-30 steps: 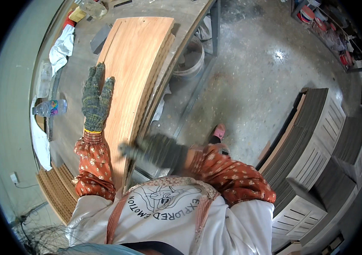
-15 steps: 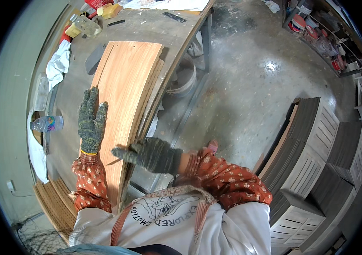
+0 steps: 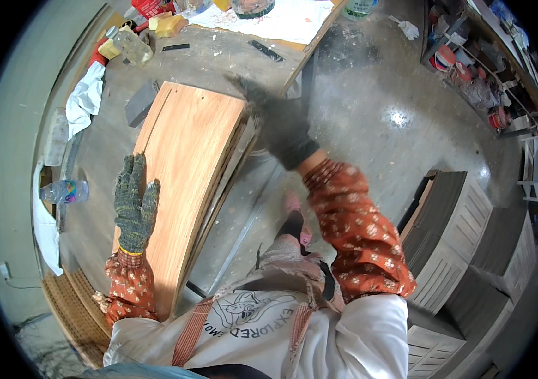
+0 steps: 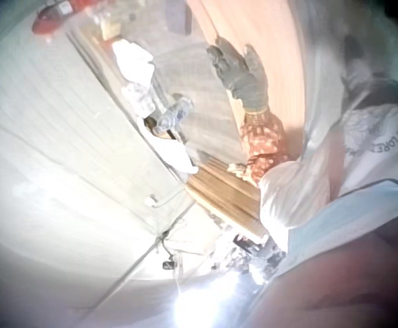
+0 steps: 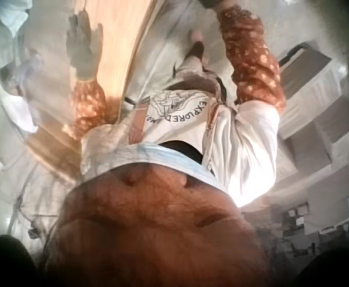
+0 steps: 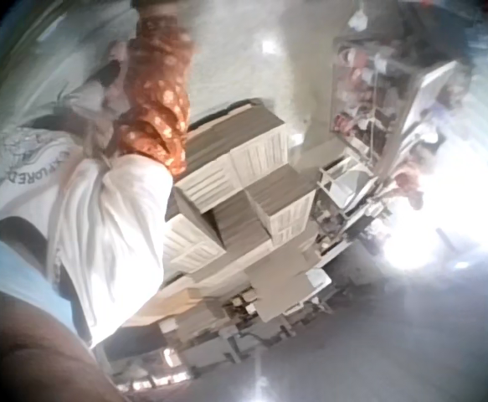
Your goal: The person applies a yellow sponge to the surface of wooden panels, then uses a sanding block to smooth the faces and edges of several individual boards on a workbench.
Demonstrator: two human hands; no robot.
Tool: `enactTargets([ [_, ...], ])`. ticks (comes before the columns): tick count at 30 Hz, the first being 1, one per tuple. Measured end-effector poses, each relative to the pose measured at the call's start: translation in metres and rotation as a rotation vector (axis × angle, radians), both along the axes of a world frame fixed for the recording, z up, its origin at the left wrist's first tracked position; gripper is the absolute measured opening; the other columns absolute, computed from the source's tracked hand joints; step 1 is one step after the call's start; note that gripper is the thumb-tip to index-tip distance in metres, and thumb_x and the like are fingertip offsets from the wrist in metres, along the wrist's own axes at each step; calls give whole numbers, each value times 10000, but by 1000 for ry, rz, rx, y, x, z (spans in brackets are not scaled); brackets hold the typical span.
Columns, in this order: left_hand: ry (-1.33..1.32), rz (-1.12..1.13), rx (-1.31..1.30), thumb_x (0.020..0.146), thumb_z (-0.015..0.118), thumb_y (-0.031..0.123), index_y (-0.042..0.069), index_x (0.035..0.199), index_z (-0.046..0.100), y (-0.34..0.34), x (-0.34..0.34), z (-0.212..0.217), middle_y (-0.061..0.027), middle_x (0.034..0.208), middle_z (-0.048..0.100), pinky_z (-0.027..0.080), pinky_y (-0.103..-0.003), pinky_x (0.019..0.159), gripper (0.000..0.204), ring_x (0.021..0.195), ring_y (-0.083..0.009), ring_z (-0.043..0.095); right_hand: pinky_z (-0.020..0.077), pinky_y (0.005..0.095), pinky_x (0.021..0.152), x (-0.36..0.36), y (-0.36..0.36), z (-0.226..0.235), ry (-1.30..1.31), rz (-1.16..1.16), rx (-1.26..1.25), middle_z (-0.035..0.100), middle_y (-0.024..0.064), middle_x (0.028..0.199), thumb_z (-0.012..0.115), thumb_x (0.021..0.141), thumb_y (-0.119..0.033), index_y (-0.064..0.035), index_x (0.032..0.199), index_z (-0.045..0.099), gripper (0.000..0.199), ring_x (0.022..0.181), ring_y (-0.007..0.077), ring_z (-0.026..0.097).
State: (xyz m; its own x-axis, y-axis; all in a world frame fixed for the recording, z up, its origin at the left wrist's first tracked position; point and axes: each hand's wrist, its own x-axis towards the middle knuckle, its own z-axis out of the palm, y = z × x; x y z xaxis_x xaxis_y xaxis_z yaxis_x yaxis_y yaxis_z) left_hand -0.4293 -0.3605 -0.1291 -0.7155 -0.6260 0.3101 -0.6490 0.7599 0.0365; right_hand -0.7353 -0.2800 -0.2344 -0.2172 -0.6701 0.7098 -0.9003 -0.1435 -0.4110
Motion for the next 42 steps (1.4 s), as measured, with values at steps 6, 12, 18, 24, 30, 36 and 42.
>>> enactTargets([
  [6,9,50,31,827,641,211,61,1323,480,2,3,9,-218,1341,457,348,-463,1008,542,1200,-371,466,518,369,725,72,44,31,53,473,509,517,107,1290,424,883,-129,-195,1406,362,531,870,250,612],
  [12,101,66,130,817,656,206,78,1292,518,-6,-1,10,-188,1337,473,355,-451,1004,511,1204,-346,473,495,377,779,58,38,68,189,699,479,551,106,1228,450,880,-198,-118,1369,408,497,950,248,593],
  [18,185,171,52,799,687,227,90,1305,498,-72,0,7,-144,1356,471,318,-422,1045,558,1252,-313,437,509,375,650,-13,21,97,56,340,262,654,118,975,550,826,-53,-76,1262,523,437,771,279,635],
  [24,-196,126,35,665,777,261,125,1406,347,-158,-73,34,-164,1408,396,278,-437,1082,867,1329,-311,335,506,385,625,-46,0,90,7,269,407,658,148,869,571,823,-23,-70,1221,562,401,703,321,620],
  [30,-171,300,412,652,787,293,176,1418,332,-199,-60,2,-197,1316,479,331,-454,1042,899,1231,-360,437,510,364,665,-92,-55,74,84,420,438,665,146,926,572,832,-31,-59,1155,608,326,766,327,632],
  [36,228,747,76,694,777,371,138,1431,301,-130,-34,39,-185,1299,498,356,-430,1025,908,1206,-349,462,503,313,713,-128,-129,80,105,754,346,680,130,981,552,839,-25,-7,1114,617,284,814,259,649],
  [42,920,952,-470,726,796,230,33,1387,357,60,-12,40,-149,1343,476,448,-339,960,818,1185,-208,496,374,460,974,-94,-204,95,528,784,282,509,204,1261,551,869,-225,-79,1255,528,413,1151,364,480],
])
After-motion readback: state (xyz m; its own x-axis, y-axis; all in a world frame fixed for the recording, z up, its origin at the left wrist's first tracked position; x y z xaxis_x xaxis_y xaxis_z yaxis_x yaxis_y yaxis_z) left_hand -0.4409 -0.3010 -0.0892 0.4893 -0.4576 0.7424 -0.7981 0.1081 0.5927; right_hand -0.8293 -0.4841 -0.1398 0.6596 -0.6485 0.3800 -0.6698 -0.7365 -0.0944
